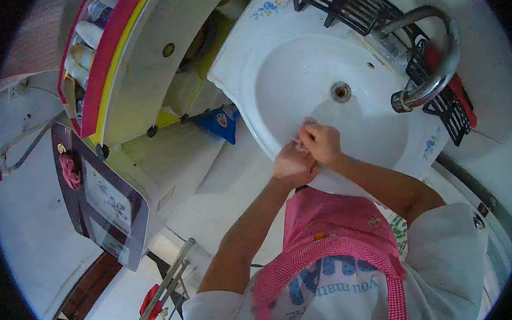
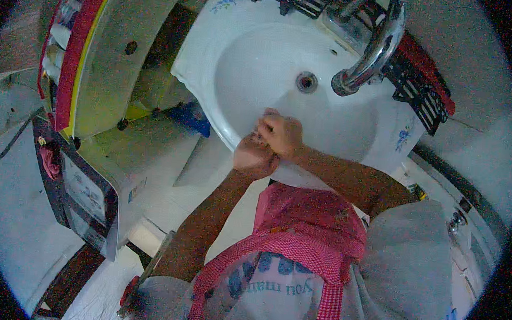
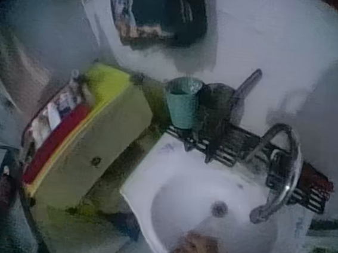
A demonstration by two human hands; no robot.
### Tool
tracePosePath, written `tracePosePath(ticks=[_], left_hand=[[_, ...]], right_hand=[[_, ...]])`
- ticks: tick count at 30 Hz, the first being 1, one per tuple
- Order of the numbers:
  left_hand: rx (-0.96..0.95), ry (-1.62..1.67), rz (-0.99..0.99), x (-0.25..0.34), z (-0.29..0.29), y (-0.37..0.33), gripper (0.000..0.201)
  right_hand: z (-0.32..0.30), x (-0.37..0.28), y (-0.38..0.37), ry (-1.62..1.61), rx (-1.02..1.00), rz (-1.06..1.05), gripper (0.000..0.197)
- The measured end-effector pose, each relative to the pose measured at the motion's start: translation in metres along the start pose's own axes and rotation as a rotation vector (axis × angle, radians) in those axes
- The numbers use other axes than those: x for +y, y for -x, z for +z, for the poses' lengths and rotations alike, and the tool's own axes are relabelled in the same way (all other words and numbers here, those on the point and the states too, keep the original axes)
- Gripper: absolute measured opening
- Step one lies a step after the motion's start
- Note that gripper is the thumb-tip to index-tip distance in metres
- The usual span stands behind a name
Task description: The person hand-washes a pink cloth in a white sink, repeatedly scrubbing and rinsing it under running water. After wringing out the excess water, the person places the wet cloth on top of a washing machine and then dries their hands with a white towel.
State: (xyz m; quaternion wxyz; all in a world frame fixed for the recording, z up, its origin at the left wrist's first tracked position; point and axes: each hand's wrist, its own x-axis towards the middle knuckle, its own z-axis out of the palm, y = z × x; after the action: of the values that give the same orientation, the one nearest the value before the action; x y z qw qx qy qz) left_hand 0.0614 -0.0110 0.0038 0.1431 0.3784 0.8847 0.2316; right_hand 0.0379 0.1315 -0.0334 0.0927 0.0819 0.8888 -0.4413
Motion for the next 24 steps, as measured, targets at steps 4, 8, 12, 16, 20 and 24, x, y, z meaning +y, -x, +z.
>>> tracePosePath(ticks=[4, 8, 12, 16, 20, 24], left_hand=[[0.273, 0.069, 0.116, 0.000, 0.001, -0.004, 0.018], [0.184, 0.016, 0.069, 0.003, -0.002, -0.003, 0.020], [0.181, 0.004, 0.051, 0.002, 0.003, 0.001, 0.023], [0.196, 0.097, 0.003, 0.001, 0.001, 0.000, 0.014], [0.402, 0.191, -0.376, 0.019, -0.032, -0.018, 0.007], [0.423, -0.055, 0.007, 0.020, -0.062, -0.019, 0.012]], right_hand=[[0.008, 0.050, -0.061, 0.195, 0.129, -0.241, 0.019], [0.015, 0.062, -0.098, 0.409, 0.251, -0.258, 0.023], [0.009, 0.053, -0.086, 0.193, 0.149, -0.028, 0.034], [-0.010, 0.040, -0.096, -0.477, -0.049, 0.281, 0.048], [-0.056, -0.018, -0.094, -0.744, -0.113, 0.229, 0.046], [-0.072, 0.001, -0.100, -0.759, -0.048, 0.121, 0.038]])
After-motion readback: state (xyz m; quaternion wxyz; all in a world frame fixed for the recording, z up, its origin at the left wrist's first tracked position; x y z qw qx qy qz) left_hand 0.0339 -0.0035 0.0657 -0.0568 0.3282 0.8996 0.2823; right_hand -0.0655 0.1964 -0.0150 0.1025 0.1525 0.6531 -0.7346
